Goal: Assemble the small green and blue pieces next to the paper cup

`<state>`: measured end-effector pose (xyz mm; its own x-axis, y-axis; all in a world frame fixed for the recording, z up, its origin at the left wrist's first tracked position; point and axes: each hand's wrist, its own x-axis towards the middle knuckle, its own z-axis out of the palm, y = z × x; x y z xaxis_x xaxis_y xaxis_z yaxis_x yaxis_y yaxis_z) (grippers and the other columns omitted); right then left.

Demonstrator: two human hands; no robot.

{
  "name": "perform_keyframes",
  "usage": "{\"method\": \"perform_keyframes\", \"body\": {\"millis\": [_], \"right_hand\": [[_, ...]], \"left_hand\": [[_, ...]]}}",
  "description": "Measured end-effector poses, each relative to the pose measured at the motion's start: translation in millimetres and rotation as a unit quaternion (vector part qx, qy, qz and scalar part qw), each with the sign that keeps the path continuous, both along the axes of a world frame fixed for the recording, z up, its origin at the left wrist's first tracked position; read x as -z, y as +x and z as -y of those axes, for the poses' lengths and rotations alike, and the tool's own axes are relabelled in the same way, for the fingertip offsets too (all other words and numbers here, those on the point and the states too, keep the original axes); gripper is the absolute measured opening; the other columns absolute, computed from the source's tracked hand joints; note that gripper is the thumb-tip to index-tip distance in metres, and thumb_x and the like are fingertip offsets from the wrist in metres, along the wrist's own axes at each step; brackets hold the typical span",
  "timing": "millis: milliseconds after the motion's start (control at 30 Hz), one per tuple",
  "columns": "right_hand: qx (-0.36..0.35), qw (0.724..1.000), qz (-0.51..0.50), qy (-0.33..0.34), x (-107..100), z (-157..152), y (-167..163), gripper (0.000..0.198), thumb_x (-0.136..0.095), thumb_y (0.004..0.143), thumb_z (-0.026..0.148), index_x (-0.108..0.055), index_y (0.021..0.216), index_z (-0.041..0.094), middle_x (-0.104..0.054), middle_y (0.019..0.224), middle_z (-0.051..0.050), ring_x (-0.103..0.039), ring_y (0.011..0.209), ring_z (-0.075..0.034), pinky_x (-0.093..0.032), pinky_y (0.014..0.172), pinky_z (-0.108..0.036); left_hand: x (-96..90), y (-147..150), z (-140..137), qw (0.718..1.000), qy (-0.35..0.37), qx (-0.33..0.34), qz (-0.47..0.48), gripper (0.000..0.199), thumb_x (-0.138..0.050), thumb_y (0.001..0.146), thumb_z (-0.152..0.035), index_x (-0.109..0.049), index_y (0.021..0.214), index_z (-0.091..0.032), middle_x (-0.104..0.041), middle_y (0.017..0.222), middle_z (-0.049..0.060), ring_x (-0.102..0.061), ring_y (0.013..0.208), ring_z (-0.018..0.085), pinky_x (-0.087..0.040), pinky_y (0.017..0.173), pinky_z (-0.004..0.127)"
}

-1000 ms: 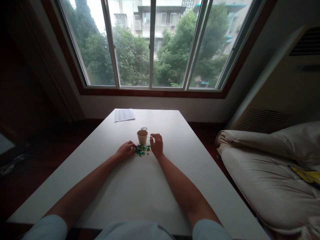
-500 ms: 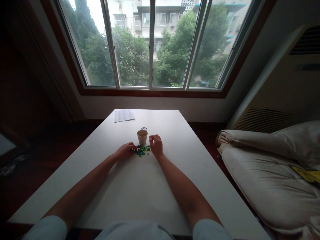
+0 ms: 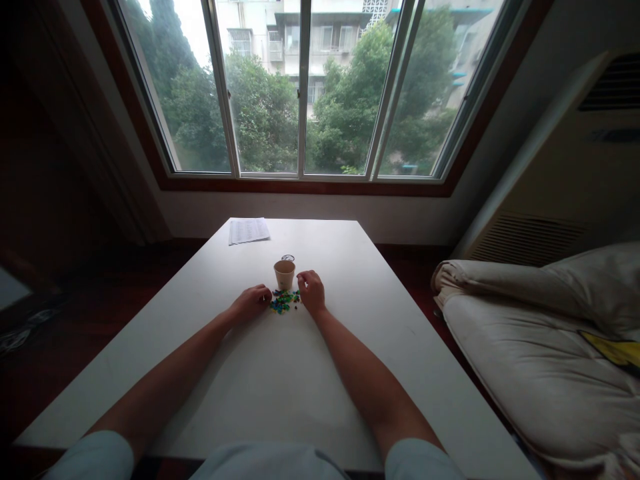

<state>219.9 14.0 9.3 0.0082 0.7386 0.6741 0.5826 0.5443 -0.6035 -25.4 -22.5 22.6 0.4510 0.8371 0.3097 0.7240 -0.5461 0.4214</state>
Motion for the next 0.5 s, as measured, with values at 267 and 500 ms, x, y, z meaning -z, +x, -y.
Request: {"method": "perform_keyframes", "body": {"millis": [267,500], "right_hand": [[-0.001,1.000,-0.003,-0.004,-0.6,-0.2,-1.0,0.026,-0.045,0.097,0.029,-0.068,0.090,0.021,-0.066,0.091,-0.007,-0.060,0.084,-0.021,-0.051,0.078,-0.034],[-0.006,1.000,-0.004,-0.009,-0.2,0.5,-1.2,0.027,-0.045,0.097,0.030,-0.069,0.089,0.021,-0.066,0.091,-0.007,-0.060,0.083,-0.021,-0.051,0.078,-0.035]], "left_hand": [[-0.6,2.9,1.1,1.000,0.016,-0.016,-0.005,0.020,-0.048,0.089,-0.020,-0.067,0.086,-0.022,-0.064,0.086,0.003,-0.054,0.071,0.014,-0.041,0.068,0.026],[-0.6,5.5,2.2,0.999,0.020,-0.033,0.022,0.018,-0.048,0.089,-0.020,-0.066,0.089,-0.022,-0.065,0.089,0.002,-0.055,0.074,0.014,-0.042,0.070,0.026]]}}
